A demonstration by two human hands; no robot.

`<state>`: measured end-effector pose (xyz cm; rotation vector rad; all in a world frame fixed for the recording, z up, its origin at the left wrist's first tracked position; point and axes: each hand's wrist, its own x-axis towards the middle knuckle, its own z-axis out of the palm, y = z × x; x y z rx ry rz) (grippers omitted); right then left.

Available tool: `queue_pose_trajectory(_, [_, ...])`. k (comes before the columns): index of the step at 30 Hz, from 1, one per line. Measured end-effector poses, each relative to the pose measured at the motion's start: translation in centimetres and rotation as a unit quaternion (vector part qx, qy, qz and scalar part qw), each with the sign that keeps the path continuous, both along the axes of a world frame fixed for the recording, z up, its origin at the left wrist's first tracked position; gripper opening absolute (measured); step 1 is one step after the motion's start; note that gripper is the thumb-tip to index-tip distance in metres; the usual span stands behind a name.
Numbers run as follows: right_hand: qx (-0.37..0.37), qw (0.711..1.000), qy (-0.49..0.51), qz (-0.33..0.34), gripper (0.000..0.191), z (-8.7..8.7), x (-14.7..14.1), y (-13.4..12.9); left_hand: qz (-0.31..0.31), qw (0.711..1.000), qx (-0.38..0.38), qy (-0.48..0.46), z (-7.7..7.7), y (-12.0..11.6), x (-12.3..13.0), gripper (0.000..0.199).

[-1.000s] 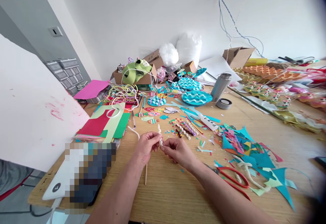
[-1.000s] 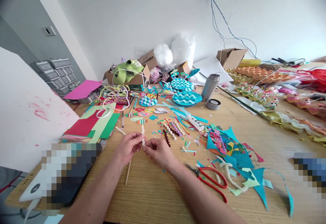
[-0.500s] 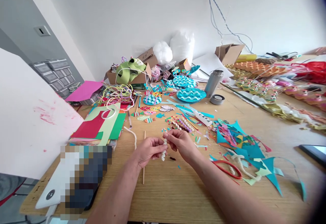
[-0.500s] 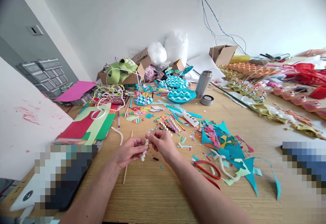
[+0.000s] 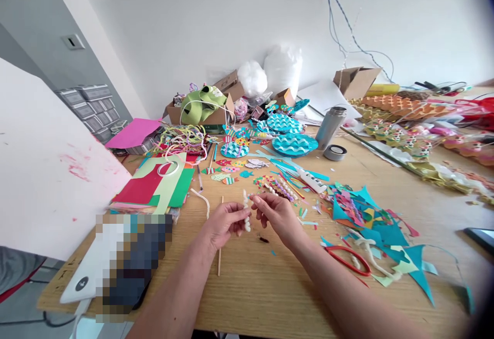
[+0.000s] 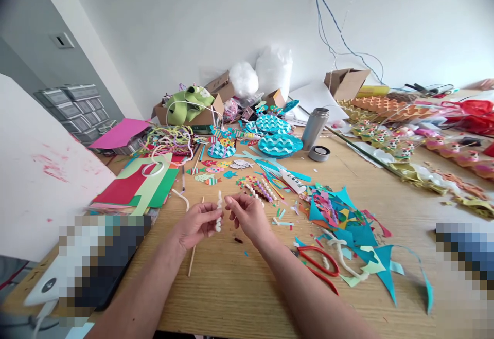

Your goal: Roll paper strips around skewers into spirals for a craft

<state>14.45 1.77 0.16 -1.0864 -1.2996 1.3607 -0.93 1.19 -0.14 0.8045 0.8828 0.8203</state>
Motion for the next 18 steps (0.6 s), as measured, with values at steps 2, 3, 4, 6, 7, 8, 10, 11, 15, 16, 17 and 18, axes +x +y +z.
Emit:
queue_pose_trajectory(2, [0.029, 0.999, -0.01, -0.01, 0.033, -0.1, -0.1, -0.2, 0.059, 0.998, -0.009, -0.021, 0.0, 0.3, 0.0, 0.025])
queue_pose_trajectory(3, [0.043, 0.999, -0.009, -0.009, 0.032, -0.2, -0.2, -0.3, 0.087, 0.996, -0.012, -0.028, -0.1, 0.5, -0.1, 0.025])
queue_pose_trajectory(4, [0.054, 0.998, -0.007, -0.002, 0.031, -0.3, -0.3, -0.4, 0.112, 0.993, -0.013, -0.036, -0.1, 0.6, -0.1, 0.025])
queue_pose_trajectory(6, [0.069, 0.997, -0.009, 0.018, 0.028, -0.6, -0.5, -0.6, 0.145, 0.988, -0.011, -0.05, -0.3, 0.8, -0.2, 0.025])
queue_pose_trajectory(7, [0.074, 0.997, -0.017, 0.027, 0.028, -0.7, -0.6, -0.7, 0.155, 0.986, -0.008, -0.055, -0.4, 0.9, -0.3, 0.025])
queue_pose_trajectory(8, [0.08, 0.996, -0.031, 0.035, 0.027, -0.8, -0.7, -0.7, 0.161, 0.985, -0.007, -0.059, -0.4, 0.9, -0.3, 0.025])
queue_pose_trajectory(10, [0.091, 0.993, -0.069, 0.041, 0.026, -1.0, -0.7, -0.7, 0.169, 0.984, -0.006, -0.057, -0.4, 0.8, -0.3, 0.025])
queue_pose_trajectory(11, [0.094, 0.991, -0.089, 0.041, 0.026, -1.1, -0.8, -0.7, 0.172, 0.984, -0.004, -0.053, -0.4, 0.8, -0.2, 0.026])
queue_pose_trajectory(15, [0.081, 0.987, -0.129, 0.045, 0.03, -1.2, -0.7, -0.6, 0.164, 0.986, 0.021, -0.033, -0.3, 0.6, 0.1, 0.027])
queue_pose_trajectory(16, [0.077, 0.987, -0.13, 0.046, 0.03, -1.2, -0.7, -0.5, 0.161, 0.986, 0.029, -0.029, -0.3, 0.6, 0.1, 0.026])
queue_pose_trajectory(17, [0.074, 0.987, -0.133, 0.046, 0.03, -1.2, -0.7, -0.5, 0.159, 0.986, 0.037, -0.027, -0.3, 0.6, 0.2, 0.026])
queue_pose_trajectory(18, [0.073, 0.987, -0.138, 0.046, 0.029, -1.2, -0.7, -0.5, 0.158, 0.986, 0.044, -0.025, -0.3, 0.6, 0.2, 0.026])
